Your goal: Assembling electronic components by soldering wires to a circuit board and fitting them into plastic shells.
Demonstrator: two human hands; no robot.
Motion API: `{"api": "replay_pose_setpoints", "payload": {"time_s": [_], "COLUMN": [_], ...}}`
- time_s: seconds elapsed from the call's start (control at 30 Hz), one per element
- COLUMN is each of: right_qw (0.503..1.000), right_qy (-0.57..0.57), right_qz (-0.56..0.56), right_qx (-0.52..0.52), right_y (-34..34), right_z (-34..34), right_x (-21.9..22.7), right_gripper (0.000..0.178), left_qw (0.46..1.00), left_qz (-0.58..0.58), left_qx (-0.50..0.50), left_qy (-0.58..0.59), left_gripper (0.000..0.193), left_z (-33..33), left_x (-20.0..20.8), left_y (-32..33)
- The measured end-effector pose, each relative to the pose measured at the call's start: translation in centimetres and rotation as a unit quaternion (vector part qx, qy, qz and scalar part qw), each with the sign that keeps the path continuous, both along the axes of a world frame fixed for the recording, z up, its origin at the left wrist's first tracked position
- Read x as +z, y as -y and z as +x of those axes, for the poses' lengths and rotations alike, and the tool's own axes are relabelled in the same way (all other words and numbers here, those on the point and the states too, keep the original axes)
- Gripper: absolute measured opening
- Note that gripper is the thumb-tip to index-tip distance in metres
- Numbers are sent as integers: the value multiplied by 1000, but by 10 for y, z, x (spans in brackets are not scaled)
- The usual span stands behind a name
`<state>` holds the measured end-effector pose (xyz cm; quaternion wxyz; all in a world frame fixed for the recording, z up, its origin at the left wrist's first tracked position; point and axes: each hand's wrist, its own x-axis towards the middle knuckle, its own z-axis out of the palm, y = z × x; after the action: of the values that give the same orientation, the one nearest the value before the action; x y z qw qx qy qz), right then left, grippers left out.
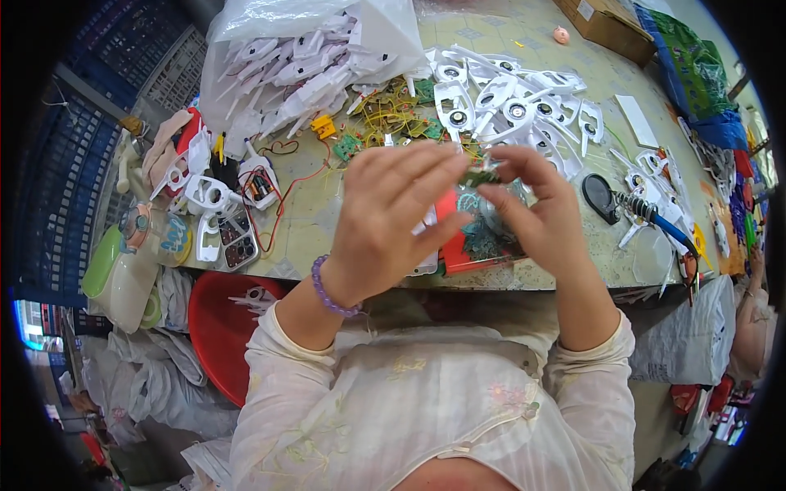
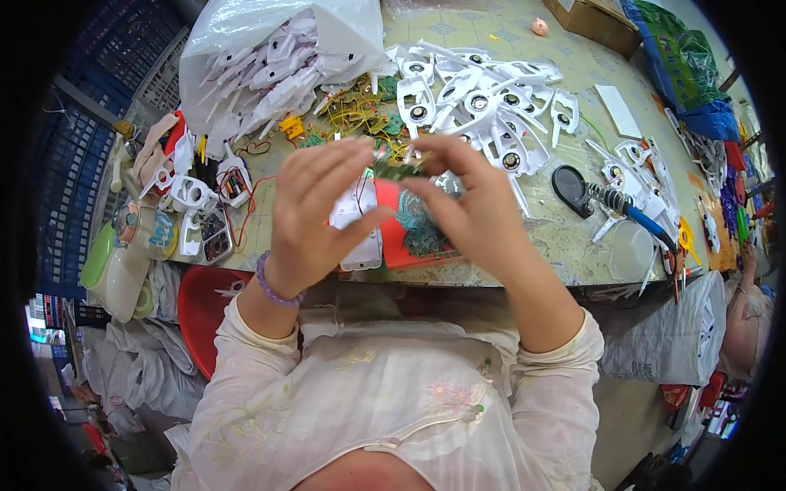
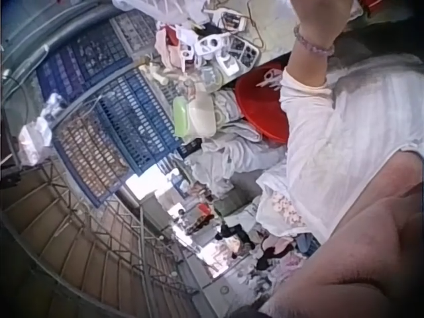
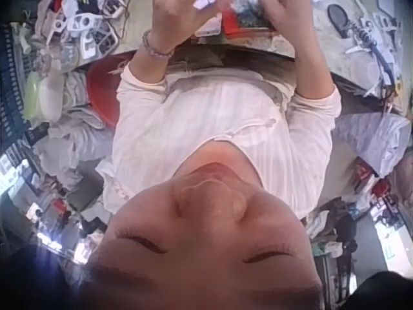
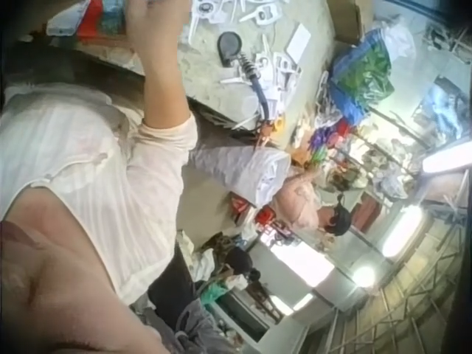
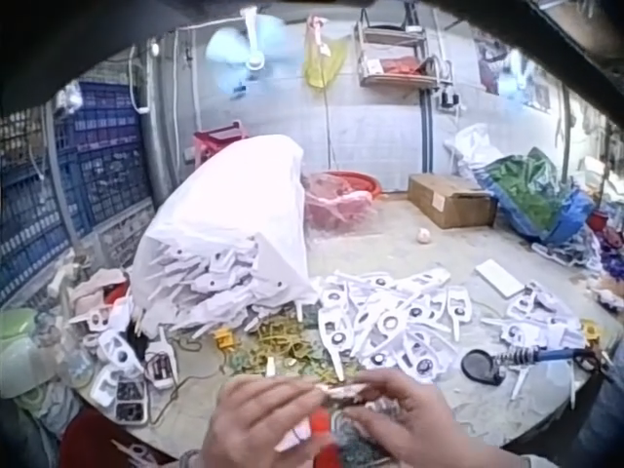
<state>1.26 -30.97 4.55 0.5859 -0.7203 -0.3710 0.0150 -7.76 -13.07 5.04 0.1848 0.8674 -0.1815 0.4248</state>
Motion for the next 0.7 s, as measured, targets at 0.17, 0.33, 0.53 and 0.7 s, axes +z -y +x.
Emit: {"api": "replay_pose_setpoints", "payload": {"time_s": [0.17,0.33,0.53,0.7], "right_qw": [998,972,957,945], "right_qy": [25,174,256,311], "right_qz": [-59,-152,-124,-76], "right_qx": [26,37,-57,-72], "right_y": [15,18,14,9], "right_z": [24,21,12,-4], "right_x": [-17,-19,-24,-18], "right_gripper": [32,29,29,21], "left_qw": [974,936,832,854], "left_qz": [-160,-276,-436,-425], "left_qx": [96,61,1,-43], "left_qy": [-130,-209,-344,-297], "left_gripper": [19,25,26,20], "left_z": [-17,-11,-9,-11], "left_x": [-16,-29,-22,-24], "left_y": [-23,-11,3,8]}}
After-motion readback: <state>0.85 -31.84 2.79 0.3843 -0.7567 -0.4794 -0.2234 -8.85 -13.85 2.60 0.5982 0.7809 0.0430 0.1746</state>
